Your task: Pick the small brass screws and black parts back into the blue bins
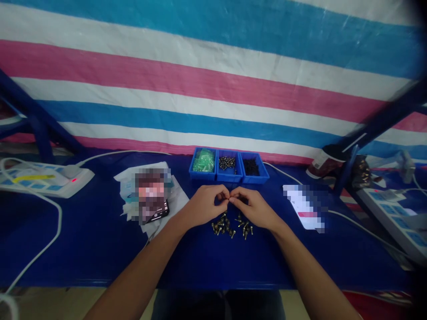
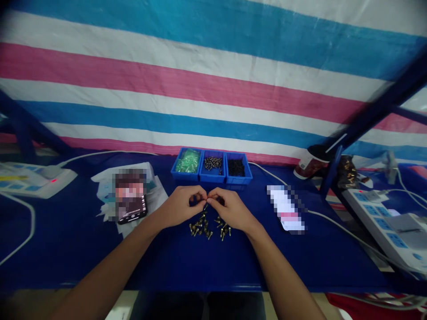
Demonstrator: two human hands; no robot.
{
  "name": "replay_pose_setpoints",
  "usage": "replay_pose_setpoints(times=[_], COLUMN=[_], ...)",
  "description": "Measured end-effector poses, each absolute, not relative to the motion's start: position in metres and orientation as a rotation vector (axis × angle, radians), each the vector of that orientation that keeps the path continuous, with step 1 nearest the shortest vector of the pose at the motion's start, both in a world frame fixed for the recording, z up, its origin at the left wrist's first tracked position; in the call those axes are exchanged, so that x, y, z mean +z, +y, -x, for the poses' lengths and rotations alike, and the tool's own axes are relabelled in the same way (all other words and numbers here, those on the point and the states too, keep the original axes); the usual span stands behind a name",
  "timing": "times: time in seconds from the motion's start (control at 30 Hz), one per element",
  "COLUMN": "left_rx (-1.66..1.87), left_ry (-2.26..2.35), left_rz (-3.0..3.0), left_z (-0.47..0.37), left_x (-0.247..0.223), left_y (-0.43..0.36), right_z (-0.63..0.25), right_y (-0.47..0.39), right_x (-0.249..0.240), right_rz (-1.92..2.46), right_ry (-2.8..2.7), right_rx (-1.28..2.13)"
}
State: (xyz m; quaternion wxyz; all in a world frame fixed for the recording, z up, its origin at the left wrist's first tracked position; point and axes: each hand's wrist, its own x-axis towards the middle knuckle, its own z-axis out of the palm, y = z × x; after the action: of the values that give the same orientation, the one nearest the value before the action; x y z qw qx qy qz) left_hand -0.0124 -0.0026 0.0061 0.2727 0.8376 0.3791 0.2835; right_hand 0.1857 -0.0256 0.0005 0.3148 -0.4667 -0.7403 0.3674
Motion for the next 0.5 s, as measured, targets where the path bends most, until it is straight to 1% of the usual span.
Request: replay_pose_setpoints(times=[0.27,0.4,0.5], left_rx=[0.764,0.769,0.726], left_ry=[1.026,1.123,1.222], left_rz=[-2.177,-2.156,-2.191], left_z=[0.0111,0.0137,0.0176], left_x=[0.0105,0.0106,0.0062], left_y=[-0.0045,-0.0018,0.0018], right_z=[-0.1868,-0.1879,-0.1866], right_y=[-0.0261,-0.0264,-0.0234], right_x=[0.0012,0.0010,-0.0016], right_rz=[1.300,1.336,1.263], right_ry=[-1.974,-2.003,-1.765], right_rx=[1.007,1.079,1.129])
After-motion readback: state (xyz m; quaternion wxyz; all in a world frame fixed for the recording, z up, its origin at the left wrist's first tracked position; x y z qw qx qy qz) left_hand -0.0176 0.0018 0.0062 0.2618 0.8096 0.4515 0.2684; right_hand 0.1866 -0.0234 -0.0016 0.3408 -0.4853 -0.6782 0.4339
